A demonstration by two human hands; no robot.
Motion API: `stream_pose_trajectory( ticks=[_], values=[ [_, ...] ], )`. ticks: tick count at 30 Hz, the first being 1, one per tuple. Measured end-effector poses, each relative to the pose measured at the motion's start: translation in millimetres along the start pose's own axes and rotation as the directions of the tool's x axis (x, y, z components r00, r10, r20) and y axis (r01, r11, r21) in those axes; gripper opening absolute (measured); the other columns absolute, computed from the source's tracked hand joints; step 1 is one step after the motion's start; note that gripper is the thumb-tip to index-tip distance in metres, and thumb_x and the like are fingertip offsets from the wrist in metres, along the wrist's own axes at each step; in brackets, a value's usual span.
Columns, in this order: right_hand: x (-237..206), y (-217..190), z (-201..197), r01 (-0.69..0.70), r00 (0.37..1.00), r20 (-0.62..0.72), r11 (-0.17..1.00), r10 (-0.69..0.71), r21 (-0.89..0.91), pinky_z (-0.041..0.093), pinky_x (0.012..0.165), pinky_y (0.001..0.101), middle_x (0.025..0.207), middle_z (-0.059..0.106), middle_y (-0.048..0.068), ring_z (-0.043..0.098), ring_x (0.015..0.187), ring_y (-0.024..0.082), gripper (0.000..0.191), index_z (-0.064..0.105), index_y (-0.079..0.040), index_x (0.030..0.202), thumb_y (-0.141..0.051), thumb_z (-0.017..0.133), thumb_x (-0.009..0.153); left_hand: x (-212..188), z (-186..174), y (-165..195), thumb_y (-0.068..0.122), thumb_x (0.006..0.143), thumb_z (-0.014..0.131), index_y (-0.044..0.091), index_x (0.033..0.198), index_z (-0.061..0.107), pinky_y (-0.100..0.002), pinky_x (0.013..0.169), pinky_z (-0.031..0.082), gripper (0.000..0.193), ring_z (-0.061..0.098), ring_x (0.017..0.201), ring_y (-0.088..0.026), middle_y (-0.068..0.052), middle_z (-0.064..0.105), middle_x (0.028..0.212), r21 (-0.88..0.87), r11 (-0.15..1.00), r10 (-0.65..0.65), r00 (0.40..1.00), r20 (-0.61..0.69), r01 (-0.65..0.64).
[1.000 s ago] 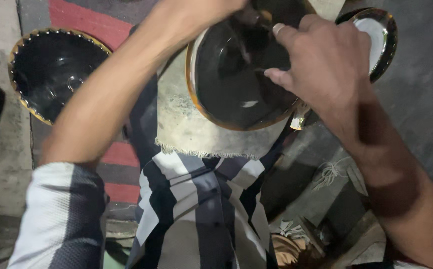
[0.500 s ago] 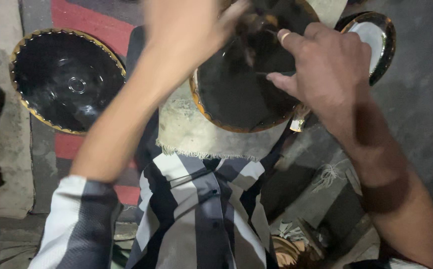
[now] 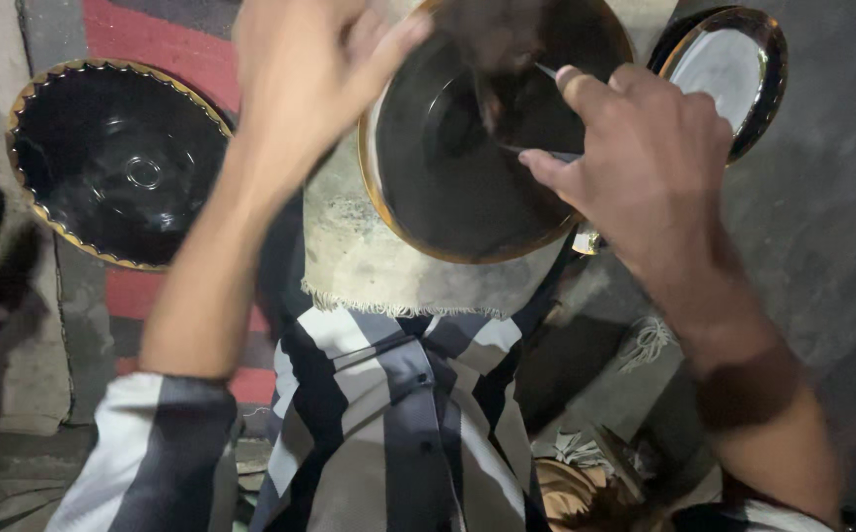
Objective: The person sits at a workbench and decorates large black lacquered plates with gold rims, using a small hand tool to draw fine lines and patterns on the plate surface. They steady each plate with one hand while working, reposition the plates, and continue detailing the surface throughout the clip.
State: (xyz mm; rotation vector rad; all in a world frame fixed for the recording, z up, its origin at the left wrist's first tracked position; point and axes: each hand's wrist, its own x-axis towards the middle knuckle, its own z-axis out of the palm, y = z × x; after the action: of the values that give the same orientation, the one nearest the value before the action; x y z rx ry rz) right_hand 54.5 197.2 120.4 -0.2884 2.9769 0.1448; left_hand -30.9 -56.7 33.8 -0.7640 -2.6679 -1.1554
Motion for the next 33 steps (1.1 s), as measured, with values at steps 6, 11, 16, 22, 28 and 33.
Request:
stream_pose_trajectory(
  ticks=[6,11,16,22,28,33],
  values=[
    [-12.0,9.3,16.2,-0.033,0.999,-0.014,0.999,0.033,0.030,0.056,0.063,0.0432,0.091,0.071,0.012,0.071,0.076,0.030,0.071,0.075,-0.008,0.130,-0.049,0.096,0.076,-83.1,3.3,26.5,0.020,0.095,0.083,0.002,0.071,0.065,-0.033,0.058,0.047,0.035,0.064,0.059,-0.021,-0.008,0.066,0.067,-0.246,0.890,-0.384,0.922,0.048,0.383],
    [-22.7,4.5,21.0,-0.093,0.992,-0.078,0.994,0.097,0.051,0.056,0.065,0.0460,0.092,0.072,0.013,0.071,0.080,0.034,0.067,0.076,-0.009,0.125,-0.048,0.097,0.074,-109.8,10.1,38.1,0.020,0.092,0.082,0.001,0.070,0.067,-0.030,0.053,0.045,0.033,0.062,0.053,-0.014,-0.007,0.064,0.062,-0.266,0.797,-0.524,0.840,0.144,0.542],
    [-25.8,-2.8,20.8,-0.176,0.984,-0.024,0.982,0.178,0.074,0.056,0.067,0.0469,0.090,0.072,0.015,0.072,0.081,0.033,0.069,0.075,-0.007,0.127,-0.049,0.095,0.076,-115.4,11.5,35.0,0.021,0.091,0.082,0.001,0.070,0.069,-0.028,0.053,0.045,0.031,0.060,0.051,-0.012,-0.006,0.064,0.059,-0.291,0.760,-0.539,0.814,0.215,0.581],
    [-30.9,-11.6,15.9,-0.242,0.968,-0.058,0.968,0.246,0.061,0.056,0.067,0.0488,0.091,0.072,0.015,0.071,0.083,0.035,0.069,0.077,-0.010,0.124,-0.052,0.095,0.072,-121.0,12.0,35.4,0.019,0.089,0.085,0.003,0.072,0.069,-0.028,0.055,0.046,0.028,0.062,0.056,-0.010,-0.004,0.065,0.063,-0.299,0.786,-0.527,0.839,0.135,0.541],
    [-48.5,-5.5,14.4,-0.200,0.972,-0.077,0.950,0.224,0.238,0.054,0.065,0.0387,0.080,0.067,0.011,0.064,0.071,0.023,0.068,0.075,-0.006,0.127,-0.045,0.096,0.075,-134.0,-2.1,42.3,0.012,0.092,0.087,0.003,0.102,0.071,-0.035,0.083,0.054,0.021,0.068,0.092,-0.023,-0.010,0.068,0.101,-0.201,0.944,-0.297,0.940,-0.167,0.263],
    [-88.9,48.7,31.7,-0.158,0.919,-0.097,0.582,0.383,0.798,0.041,0.058,0.0234,0.093,0.061,-0.001,0.049,0.070,0.007,0.065,0.068,-0.005,0.139,-0.028,0.094,0.083,-93.6,-0.2,49.9,0.030,0.094,0.088,0.009,0.134,0.065,-0.048,0.114,0.047,0.051,0.055,0.138,-0.035,-0.013,0.056,0.146,0.089,0.989,0.121,0.993,-0.011,-0.119]
  ],
)
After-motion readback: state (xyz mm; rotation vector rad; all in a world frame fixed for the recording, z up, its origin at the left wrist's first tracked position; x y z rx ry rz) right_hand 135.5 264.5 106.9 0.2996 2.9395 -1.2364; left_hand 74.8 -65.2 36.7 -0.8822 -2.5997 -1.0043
